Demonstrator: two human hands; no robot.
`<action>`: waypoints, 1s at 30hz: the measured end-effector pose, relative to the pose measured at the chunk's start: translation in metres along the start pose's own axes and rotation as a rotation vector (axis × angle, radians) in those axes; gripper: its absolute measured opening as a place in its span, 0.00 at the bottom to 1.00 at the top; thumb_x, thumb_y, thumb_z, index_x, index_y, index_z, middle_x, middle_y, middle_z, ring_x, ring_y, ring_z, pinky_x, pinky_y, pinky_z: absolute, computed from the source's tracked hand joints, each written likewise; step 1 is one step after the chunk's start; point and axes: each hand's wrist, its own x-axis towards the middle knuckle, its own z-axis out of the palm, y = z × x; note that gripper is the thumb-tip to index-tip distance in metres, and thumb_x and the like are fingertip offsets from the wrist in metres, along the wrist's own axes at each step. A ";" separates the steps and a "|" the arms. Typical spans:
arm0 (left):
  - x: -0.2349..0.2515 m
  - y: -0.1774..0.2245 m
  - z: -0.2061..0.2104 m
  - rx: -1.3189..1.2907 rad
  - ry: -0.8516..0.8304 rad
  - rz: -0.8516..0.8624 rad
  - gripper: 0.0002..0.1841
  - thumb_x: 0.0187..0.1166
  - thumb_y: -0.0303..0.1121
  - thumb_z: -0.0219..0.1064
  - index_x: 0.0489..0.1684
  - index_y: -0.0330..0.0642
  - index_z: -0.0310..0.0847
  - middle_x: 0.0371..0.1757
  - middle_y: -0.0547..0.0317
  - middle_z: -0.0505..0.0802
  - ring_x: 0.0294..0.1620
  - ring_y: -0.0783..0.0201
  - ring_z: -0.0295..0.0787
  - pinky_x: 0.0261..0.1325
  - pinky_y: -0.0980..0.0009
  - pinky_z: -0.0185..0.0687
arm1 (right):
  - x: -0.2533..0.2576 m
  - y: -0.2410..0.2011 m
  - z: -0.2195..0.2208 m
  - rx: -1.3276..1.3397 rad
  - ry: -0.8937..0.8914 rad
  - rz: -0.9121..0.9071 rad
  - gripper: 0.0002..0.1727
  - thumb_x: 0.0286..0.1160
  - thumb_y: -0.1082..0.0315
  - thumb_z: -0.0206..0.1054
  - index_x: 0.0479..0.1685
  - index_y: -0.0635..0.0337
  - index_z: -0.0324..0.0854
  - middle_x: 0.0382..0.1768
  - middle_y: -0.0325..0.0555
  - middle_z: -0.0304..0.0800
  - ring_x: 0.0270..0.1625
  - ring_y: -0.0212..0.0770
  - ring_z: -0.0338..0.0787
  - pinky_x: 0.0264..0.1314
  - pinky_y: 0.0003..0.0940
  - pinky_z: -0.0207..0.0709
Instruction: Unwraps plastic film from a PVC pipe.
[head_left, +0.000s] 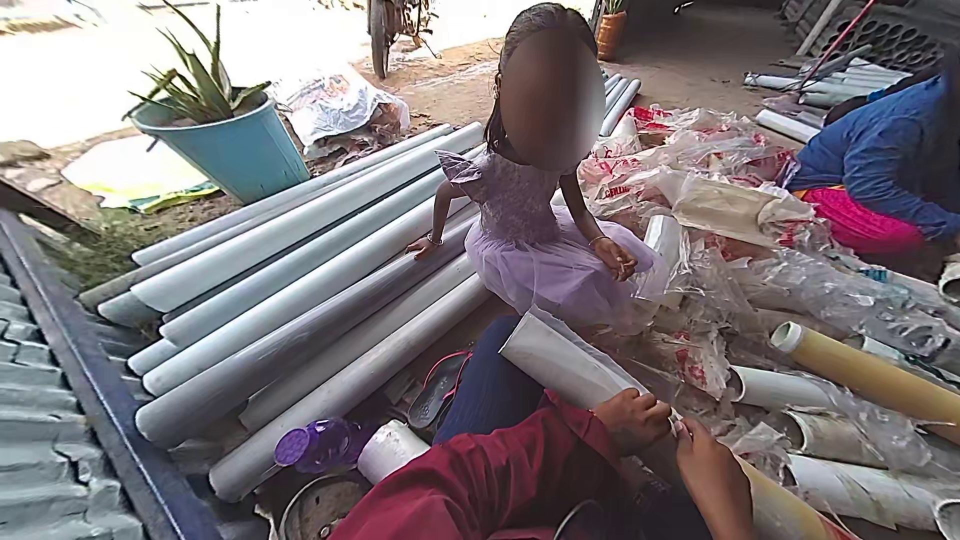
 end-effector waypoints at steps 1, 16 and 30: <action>-0.002 -0.001 0.004 0.040 0.053 0.026 0.06 0.69 0.18 0.70 0.34 0.36 0.94 0.41 0.50 0.96 0.39 0.53 0.93 0.34 0.61 0.82 | 0.000 -0.001 0.001 -0.012 -0.011 -0.001 0.18 0.93 0.66 0.53 0.55 0.71 0.85 0.42 0.75 0.92 0.51 0.75 0.92 0.51 0.71 0.78; -0.007 -0.003 0.012 0.050 0.225 0.027 0.05 0.68 0.20 0.71 0.29 0.38 0.93 0.36 0.53 0.95 0.30 0.56 0.91 0.31 0.64 0.84 | 0.013 0.004 -0.010 -0.076 -0.141 -0.066 0.18 0.92 0.67 0.53 0.56 0.71 0.86 0.48 0.75 0.92 0.57 0.76 0.90 0.57 0.71 0.77; -0.007 -0.008 0.007 -0.240 0.303 0.009 0.04 0.66 0.23 0.74 0.24 0.37 0.94 0.28 0.48 0.92 0.26 0.52 0.91 0.29 0.59 0.85 | 0.011 0.024 -0.011 -0.014 -0.186 -0.147 0.16 0.89 0.68 0.56 0.49 0.72 0.88 0.44 0.74 0.92 0.54 0.74 0.90 0.57 0.72 0.75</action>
